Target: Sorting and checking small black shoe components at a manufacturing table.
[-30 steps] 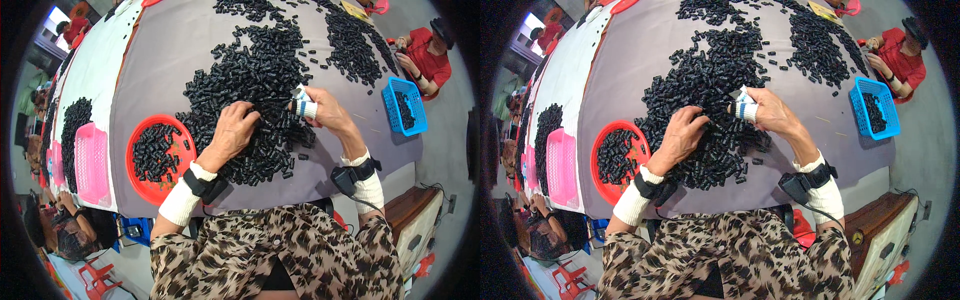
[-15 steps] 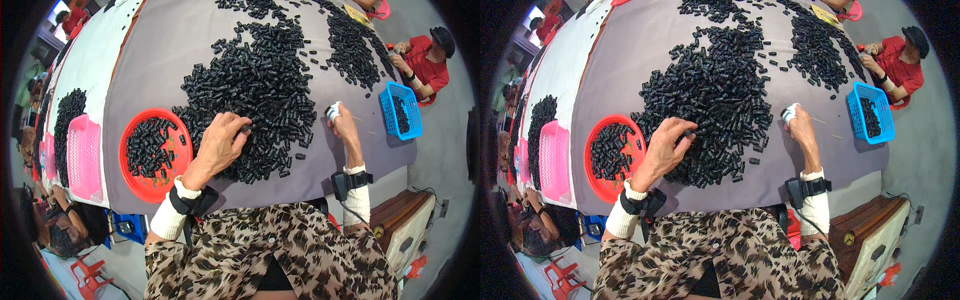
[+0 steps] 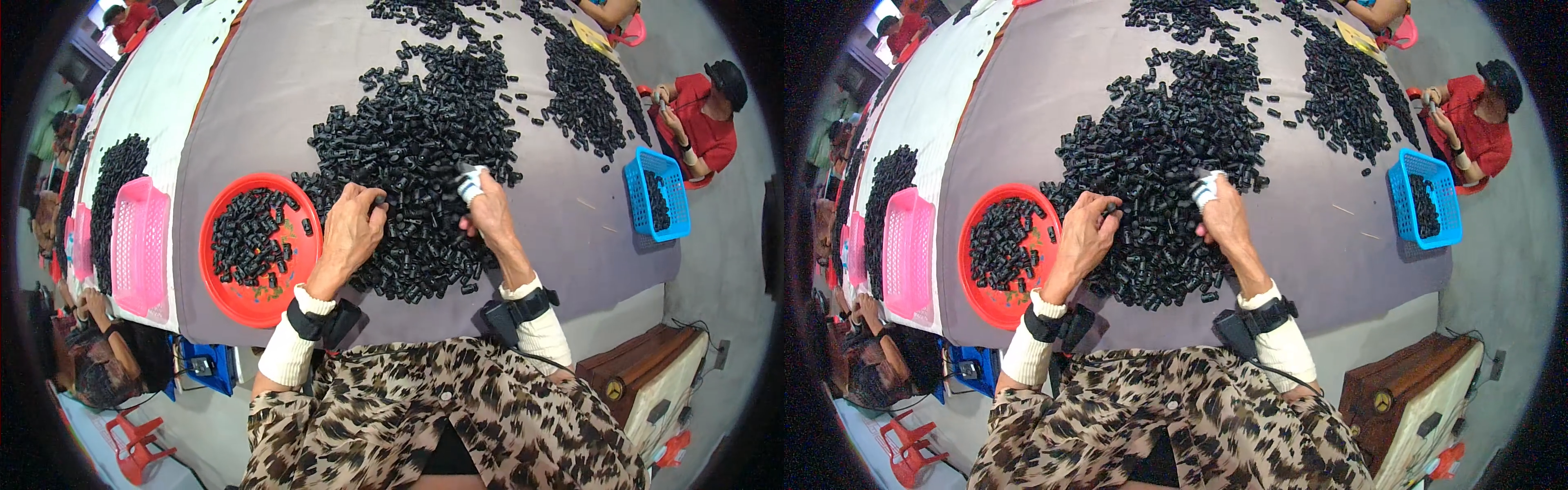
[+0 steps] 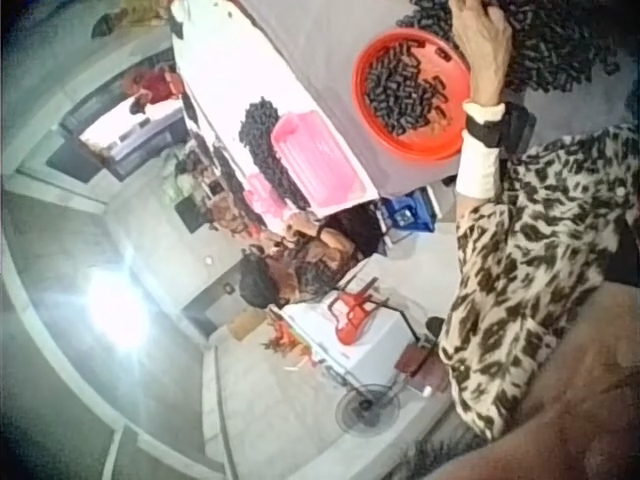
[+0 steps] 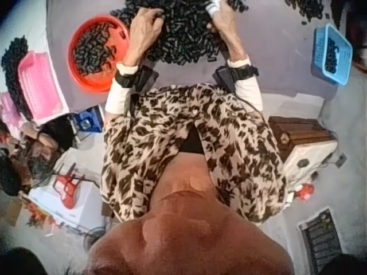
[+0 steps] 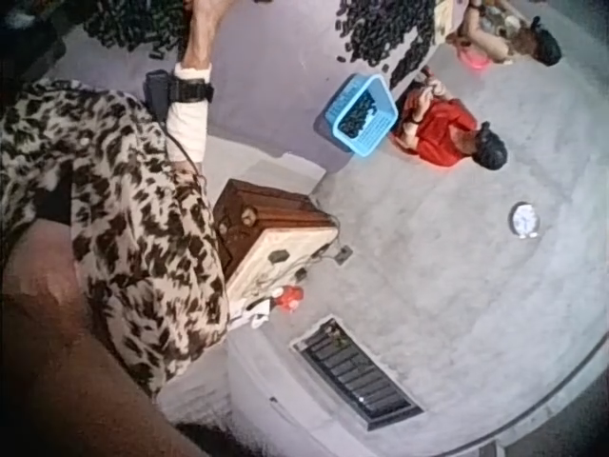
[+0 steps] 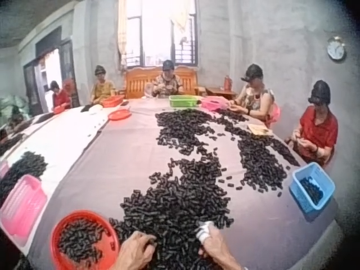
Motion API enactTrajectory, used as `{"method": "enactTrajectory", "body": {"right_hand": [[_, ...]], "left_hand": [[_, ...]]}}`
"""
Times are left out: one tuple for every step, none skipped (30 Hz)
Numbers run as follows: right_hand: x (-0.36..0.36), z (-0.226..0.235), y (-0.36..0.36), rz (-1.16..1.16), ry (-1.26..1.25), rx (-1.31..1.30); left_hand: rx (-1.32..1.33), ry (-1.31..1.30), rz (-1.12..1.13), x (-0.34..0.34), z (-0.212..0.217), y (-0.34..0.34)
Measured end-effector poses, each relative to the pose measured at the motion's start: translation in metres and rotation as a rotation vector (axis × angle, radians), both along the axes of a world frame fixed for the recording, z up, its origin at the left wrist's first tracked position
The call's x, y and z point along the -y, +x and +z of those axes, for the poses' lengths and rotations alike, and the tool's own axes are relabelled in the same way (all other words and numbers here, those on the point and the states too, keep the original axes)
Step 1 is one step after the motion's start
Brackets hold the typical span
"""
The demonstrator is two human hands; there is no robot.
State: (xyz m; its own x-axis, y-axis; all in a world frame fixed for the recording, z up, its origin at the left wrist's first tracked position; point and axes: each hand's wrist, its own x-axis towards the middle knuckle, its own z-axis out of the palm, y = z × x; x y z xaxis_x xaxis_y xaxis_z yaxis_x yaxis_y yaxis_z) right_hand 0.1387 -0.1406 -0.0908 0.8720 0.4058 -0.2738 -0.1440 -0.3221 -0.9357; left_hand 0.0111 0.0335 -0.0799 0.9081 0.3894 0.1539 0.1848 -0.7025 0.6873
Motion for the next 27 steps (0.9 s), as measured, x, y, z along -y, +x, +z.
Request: {"method": "enactTrajectory", "body": {"right_hand": [[-0.010, 0.004, 0.000, 0.065, -0.050, 0.032], [-0.020, 0.009, -0.001, 0.110, -0.037, 0.017], [-0.025, 0.016, 0.000, 0.144, -0.032, 0.004], [-0.035, 0.026, -0.003, 0.209, 0.015, -0.005], [-0.042, 0.034, -0.005, 0.275, -0.007, 0.043], [-0.045, 0.041, -0.003, 0.317, -0.003, 0.082], [-0.046, 0.046, -0.002, 0.358, -0.002, 0.121], [-0.041, 0.051, -0.001, 0.318, -0.007, 0.123], [-0.033, 0.052, 0.001, 0.286, -0.011, 0.124], [-0.020, 0.055, 0.004, 0.262, 0.002, 0.101], [-0.004, 0.048, 0.007, 0.216, -0.022, 0.052], [0.016, 0.043, 0.008, 0.179, -0.062, 0.038], [0.035, 0.039, 0.006, 0.144, -0.120, 0.048], [0.057, 0.032, 0.001, 0.122, -0.116, 0.054], [0.080, 0.024, -0.004, 0.087, -0.195, 0.019], [0.096, 0.019, -0.011, 0.048, -0.275, -0.014], [0.108, 0.013, -0.022, 0.035, -0.286, -0.016], [0.116, 0.010, -0.032, 0.015, -0.331, -0.080], [0.122, 0.008, -0.039, -0.003, -0.373, -0.145], [0.122, 0.006, -0.047, -0.039, -0.331, -0.171], [0.114, 0.005, -0.053, -0.072, -0.289, -0.198], [0.107, -0.003, -0.055, -0.086, -0.154, -0.269], [0.097, -0.006, -0.055, -0.068, -0.111, -0.303], [0.080, -0.004, -0.056, -0.068, -0.056, -0.330], [0.067, 0.000, -0.056, -0.068, -0.005, -0.357], [0.058, -0.003, -0.054, -0.054, 0.009, -0.360], [0.051, -0.003, -0.052, -0.051, 0.009, -0.357]], "left_hand": [[-0.004, -0.015, 0.002, 0.000, -0.001, 0.000], [-0.010, -0.024, 0.012, 0.000, -0.001, 0.000], [-0.006, -0.029, 0.006, 0.001, -0.003, 0.002], [-0.002, -0.029, 0.001, 0.000, -0.004, 0.002], [0.001, -0.029, -0.004, -0.001, -0.005, 0.002], [0.001, -0.029, -0.002, -0.001, -0.004, 0.002], [0.007, -0.032, -0.007, 0.000, -0.003, 0.003], [0.013, -0.036, -0.013, 0.000, -0.002, 0.003], [0.012, -0.037, -0.007, -0.001, -0.002, 0.001], [0.018, -0.030, -0.005, -0.002, -0.001, -0.001], [0.025, -0.023, -0.004, -0.002, -0.001, -0.002], [0.026, -0.028, -0.003, -0.003, -0.003, -0.003], [0.029, -0.022, 0.003, -0.005, -0.007, -0.004], [0.033, -0.010, 0.014, -0.007, -0.006, -0.006], [0.029, -0.017, 0.019, -0.009, -0.010, -0.007], [0.041, -0.007, 0.022, -0.011, -0.011, -0.008], [0.057, -0.003, 0.010, -0.010, -0.013, -0.005], [0.071, 0.033, 0.004, -0.011, -0.010, -0.004], [0.074, 0.036, -0.005, -0.010, -0.008, -0.004], [0.075, 0.029, 0.002, -0.009, -0.005, -0.005], [0.076, 0.021, 0.011, -0.008, -0.005, -0.004], [0.057, 0.019, 0.005, -0.009, -0.005, -0.003], [0.058, 0.023, 0.002, -0.008, -0.006, -0.003], [0.069, -0.005, 0.011, -0.009, -0.008, -0.004], [0.079, -0.036, 0.019, -0.007, -0.008, -0.005], [0.063, -0.025, 0.025, -0.007, -0.008, -0.005], [0.066, -0.024, 0.028, -0.006, -0.009, -0.004]]}}
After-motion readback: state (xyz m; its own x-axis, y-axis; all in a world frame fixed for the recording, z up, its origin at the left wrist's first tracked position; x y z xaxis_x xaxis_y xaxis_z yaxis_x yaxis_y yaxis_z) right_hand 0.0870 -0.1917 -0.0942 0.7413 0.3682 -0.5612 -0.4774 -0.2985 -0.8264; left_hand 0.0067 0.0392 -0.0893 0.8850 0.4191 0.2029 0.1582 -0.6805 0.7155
